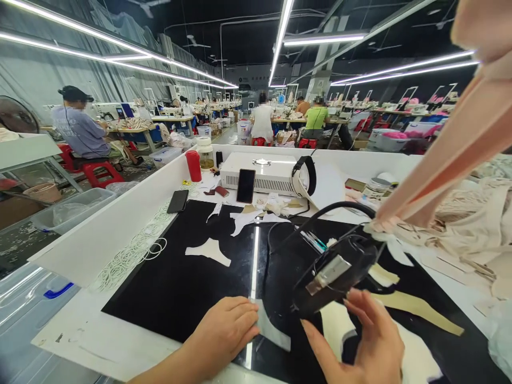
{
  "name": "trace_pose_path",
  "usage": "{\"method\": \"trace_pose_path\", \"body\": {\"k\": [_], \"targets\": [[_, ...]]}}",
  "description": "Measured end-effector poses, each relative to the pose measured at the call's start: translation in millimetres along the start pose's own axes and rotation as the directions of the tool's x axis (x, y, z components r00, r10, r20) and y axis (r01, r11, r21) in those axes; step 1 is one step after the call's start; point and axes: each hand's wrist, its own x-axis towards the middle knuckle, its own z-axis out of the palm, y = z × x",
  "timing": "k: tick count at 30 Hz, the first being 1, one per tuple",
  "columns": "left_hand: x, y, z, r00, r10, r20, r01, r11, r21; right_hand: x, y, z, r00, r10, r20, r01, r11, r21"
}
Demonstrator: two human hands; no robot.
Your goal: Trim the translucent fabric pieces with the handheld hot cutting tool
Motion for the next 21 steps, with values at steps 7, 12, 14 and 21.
{"method": "trace_pose_path", "body": {"k": [7,12,14,21], "targets": [[-2.2,-2.7,3.1,0.997,0.032,-0.074,-0.033,0.999,-0.01,44.2,-15.2,28.6,0.954,0.138,0.267,-0.208,0.944,0.256],[-2.9,-3.1,5.3,0.997,0.053,-0.062,-0.052,0.999,0.015,44.5,-34.3,44.3,0.971,0.056,0.232,-0.149,0.902,0.406],[-2.8,-2.4,5.0,0.997,0.06,-0.048,-0.059,0.998,0.02,41.2,-40.5,51.4,0.978,0.037,0.204,-0.129,0.879,0.46],[-1.2,-0.3,0.0,0.999,0.04,-0.027,-0.04,0.999,0.009,27.1,-42.1,78.3,0.987,0.004,0.161,-0.098,0.809,0.579]]}}
